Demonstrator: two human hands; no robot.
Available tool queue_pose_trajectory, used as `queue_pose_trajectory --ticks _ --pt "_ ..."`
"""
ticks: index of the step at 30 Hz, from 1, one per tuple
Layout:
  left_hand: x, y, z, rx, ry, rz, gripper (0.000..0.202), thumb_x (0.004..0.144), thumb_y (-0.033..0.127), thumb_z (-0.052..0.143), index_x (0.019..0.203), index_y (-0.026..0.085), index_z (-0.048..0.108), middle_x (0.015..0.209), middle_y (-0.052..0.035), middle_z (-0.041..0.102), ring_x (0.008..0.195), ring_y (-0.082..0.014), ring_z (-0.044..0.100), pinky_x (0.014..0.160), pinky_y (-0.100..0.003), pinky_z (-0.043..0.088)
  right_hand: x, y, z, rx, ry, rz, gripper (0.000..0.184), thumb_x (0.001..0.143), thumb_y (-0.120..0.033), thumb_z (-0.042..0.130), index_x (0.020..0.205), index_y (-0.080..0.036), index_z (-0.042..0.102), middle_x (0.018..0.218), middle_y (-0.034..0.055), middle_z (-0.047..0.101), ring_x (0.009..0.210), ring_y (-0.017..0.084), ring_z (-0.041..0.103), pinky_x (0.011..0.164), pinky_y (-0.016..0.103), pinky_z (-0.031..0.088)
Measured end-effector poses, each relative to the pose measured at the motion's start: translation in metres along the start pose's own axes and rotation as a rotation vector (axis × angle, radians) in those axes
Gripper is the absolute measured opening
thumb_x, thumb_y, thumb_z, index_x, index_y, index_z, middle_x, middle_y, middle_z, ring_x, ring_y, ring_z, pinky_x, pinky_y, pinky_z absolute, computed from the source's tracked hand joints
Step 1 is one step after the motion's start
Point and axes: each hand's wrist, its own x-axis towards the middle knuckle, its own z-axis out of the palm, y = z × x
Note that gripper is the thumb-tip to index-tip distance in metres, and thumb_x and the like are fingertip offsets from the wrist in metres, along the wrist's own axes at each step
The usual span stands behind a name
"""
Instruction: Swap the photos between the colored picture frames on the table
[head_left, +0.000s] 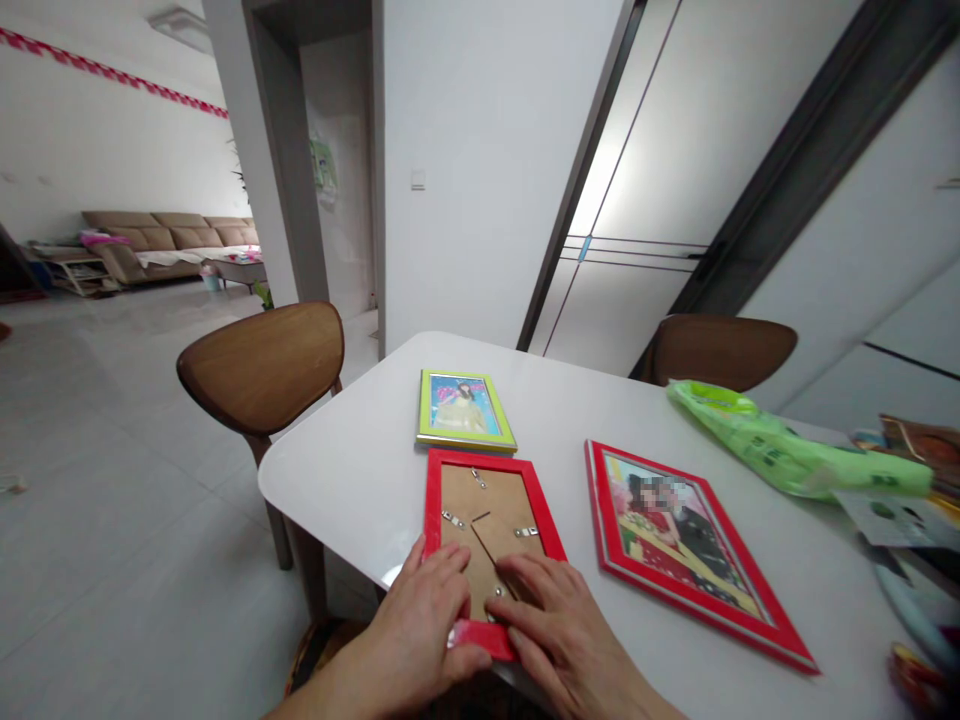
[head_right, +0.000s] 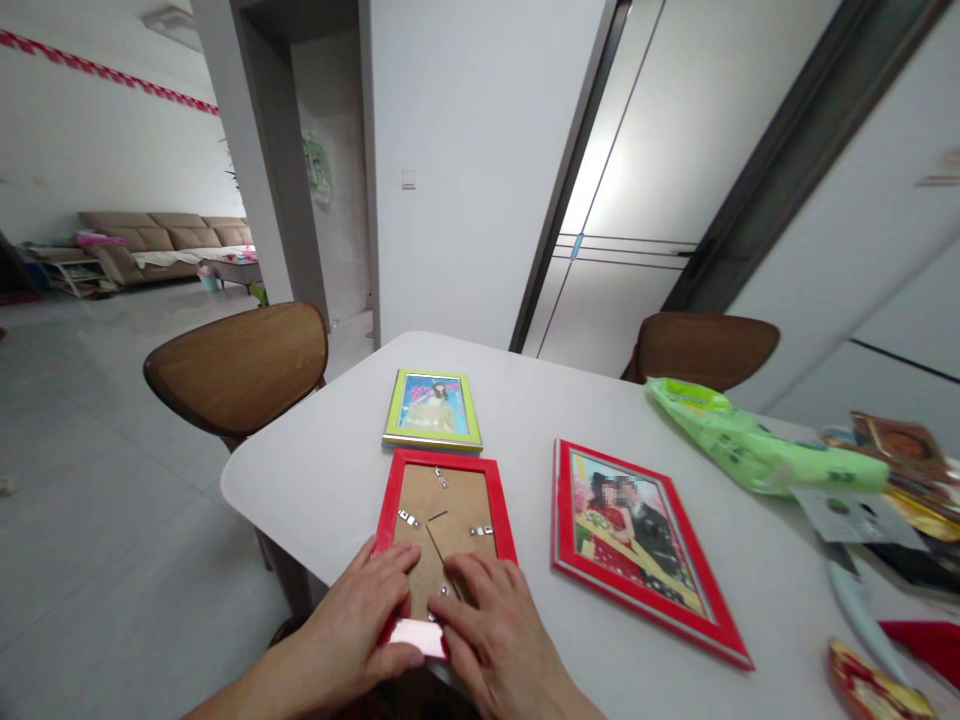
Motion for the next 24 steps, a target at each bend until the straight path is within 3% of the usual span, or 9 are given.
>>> queue_pose_trajectory --ticks 10,15,20,24 --pt "0.000 -0.002 0.000 -0.011 0.013 0.021 0.030 0.064 0.037 0.065 0.083 0.018 0.053 0.128 -0.0105 0.039 0.120 -0.0204 0.030 0.099 -0.041 0.017 0.002 -0.006 -0.007 0.065 -0.061 -0.006 0.030 0.078 -0.027 0.041 0.105 -0.032 0.054 0.115 0.0042 0.048 0.106 0.022 0.040 0.086 0.041 0.034" --pt "0.000 -0.003 -0.002 -0.010 0.013 0.025 0.032 0.064 0.037 0.065 0.087 0.018 0.053 0.128 -0.0096 0.039 0.120 -0.0207 0.030 0.099 -0.041 0.017 0.034 -0.008 0.000 0.088 0.030 0.066 0.033 0.079 -0.022 0.036 0.108 -0.025 0.053 0.106 0.0075 0.052 0.094 0.020 0.047 0.080 0.036 0.038" --pt "0.000 -0.005 -0.002 -0.026 0.027 0.050 0.036 0.064 0.037 0.066 0.092 0.019 0.051 0.123 -0.0068 0.045 0.116 -0.0200 0.035 0.100 -0.038 0.016 0.073 -0.008 0.010 0.054 0.001 0.121 0.031 0.079 -0.019 0.035 0.103 -0.022 0.056 0.099 0.0068 0.054 0.092 0.019 0.045 0.079 0.033 0.035" --pt "-0.001 -0.006 -0.003 -0.034 0.044 0.068 0.031 0.064 0.036 0.066 0.086 0.019 0.052 0.118 -0.0050 0.048 0.113 -0.0196 0.038 0.100 -0.036 0.017 0.081 -0.006 0.015 0.071 -0.007 0.120 0.032 0.077 -0.014 0.035 0.099 -0.021 0.057 0.101 0.0055 0.054 0.093 0.019 0.043 0.080 0.033 0.033"
